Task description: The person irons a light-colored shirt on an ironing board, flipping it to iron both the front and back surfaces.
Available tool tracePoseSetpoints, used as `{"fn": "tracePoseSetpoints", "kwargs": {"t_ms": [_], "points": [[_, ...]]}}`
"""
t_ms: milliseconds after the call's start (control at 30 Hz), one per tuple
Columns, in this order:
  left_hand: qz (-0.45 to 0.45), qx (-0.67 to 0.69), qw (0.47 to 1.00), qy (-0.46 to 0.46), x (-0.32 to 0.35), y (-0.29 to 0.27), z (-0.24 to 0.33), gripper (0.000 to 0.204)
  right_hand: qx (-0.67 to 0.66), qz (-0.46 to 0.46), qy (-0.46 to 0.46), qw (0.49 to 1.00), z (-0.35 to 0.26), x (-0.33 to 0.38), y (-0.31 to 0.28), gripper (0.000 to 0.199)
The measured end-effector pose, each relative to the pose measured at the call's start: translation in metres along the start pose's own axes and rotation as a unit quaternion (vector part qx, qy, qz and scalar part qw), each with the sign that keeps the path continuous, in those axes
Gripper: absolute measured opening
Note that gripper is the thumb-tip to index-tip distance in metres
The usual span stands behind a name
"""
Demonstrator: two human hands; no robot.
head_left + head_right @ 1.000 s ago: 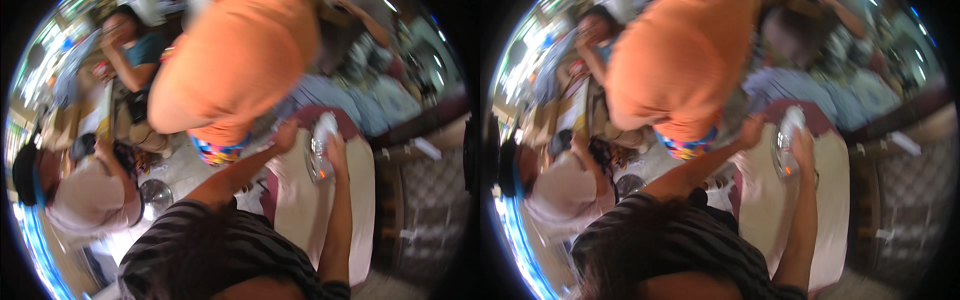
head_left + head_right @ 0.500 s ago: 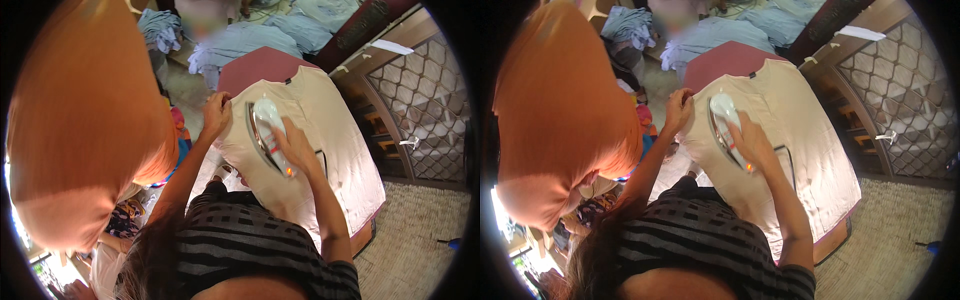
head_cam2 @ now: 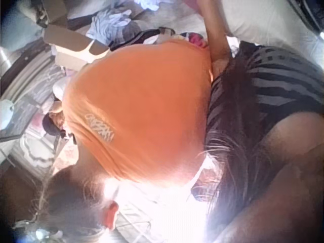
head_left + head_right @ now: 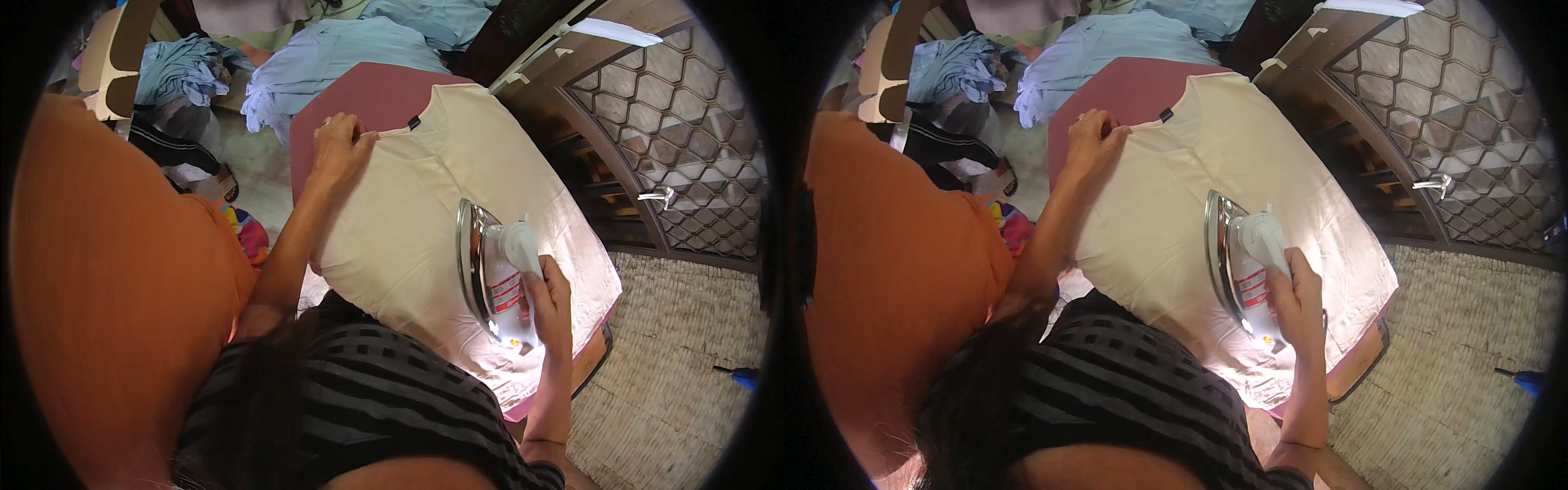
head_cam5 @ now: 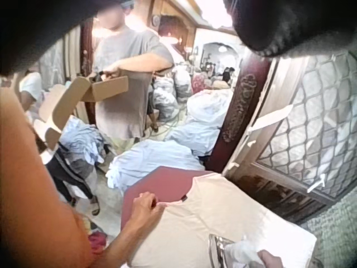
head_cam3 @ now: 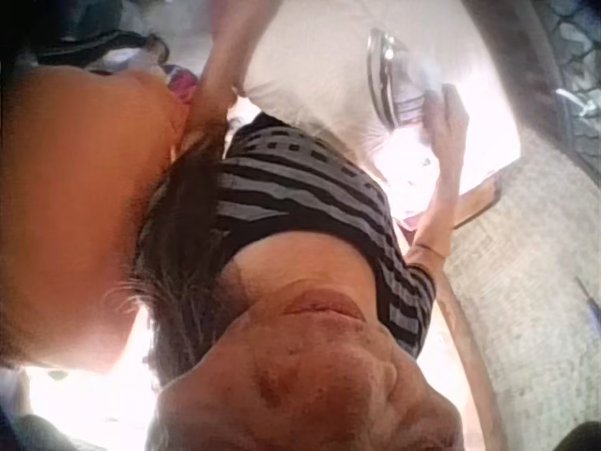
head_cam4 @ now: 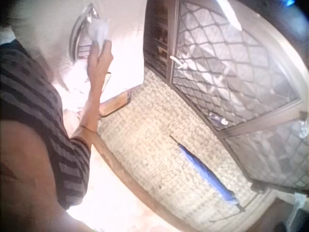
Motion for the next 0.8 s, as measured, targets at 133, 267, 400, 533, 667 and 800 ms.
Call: {"fn": "tracePoseSetpoints", "kwargs": {"t_ms": [133, 267, 400, 533, 667, 800], "points": [[0.079, 0.007, 0.995, 0.058, 0.022, -0.009, 0.014, 0.026, 0.148, 0.015, -0.059, 0.987, -0.014, -0.038, -0.034, 0.029], [0.075, 0.014, 0.98, 0.186, 0.054, 0.015, 0.033, 0.03, 0.259, -0.022, -0.162, 0.952, -0.04, -0.087, -0.041, 0.032], [0.014, 0.004, 0.971, 0.239, 0.09, 0.046, 0.055, 0.035, 0.312, -0.098, -0.281, 0.902, -0.047, -0.137, -0.033, 0.034], [0.055, 0.0, 0.978, 0.202, 0.087, 0.049, 0.044, 0.044, 0.317, -0.184, -0.35, 0.862, -0.039, -0.183, -0.019, 0.038], [0.026, 0.035, 0.981, 0.189, 0.073, 0.047, 0.031, 0.028, 0.288, -0.254, -0.417, 0.824, -0.036, -0.218, 0.01, 0.039], [0.025, 0.111, 0.982, 0.152, 0.074, 0.039, 0.024, 0.023, 0.309, -0.307, -0.454, 0.777, -0.03, -0.232, 0.036, 0.042]]}}
Point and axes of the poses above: each hand's wrist, its own x-axis away from the middle knuckle, its own y-axis out of the palm, z = x × y, the point moved 6 cm from there along -x, towards the middle knuckle, and after that the axes turned 14 degrees about -y, right-handed, at the moved point
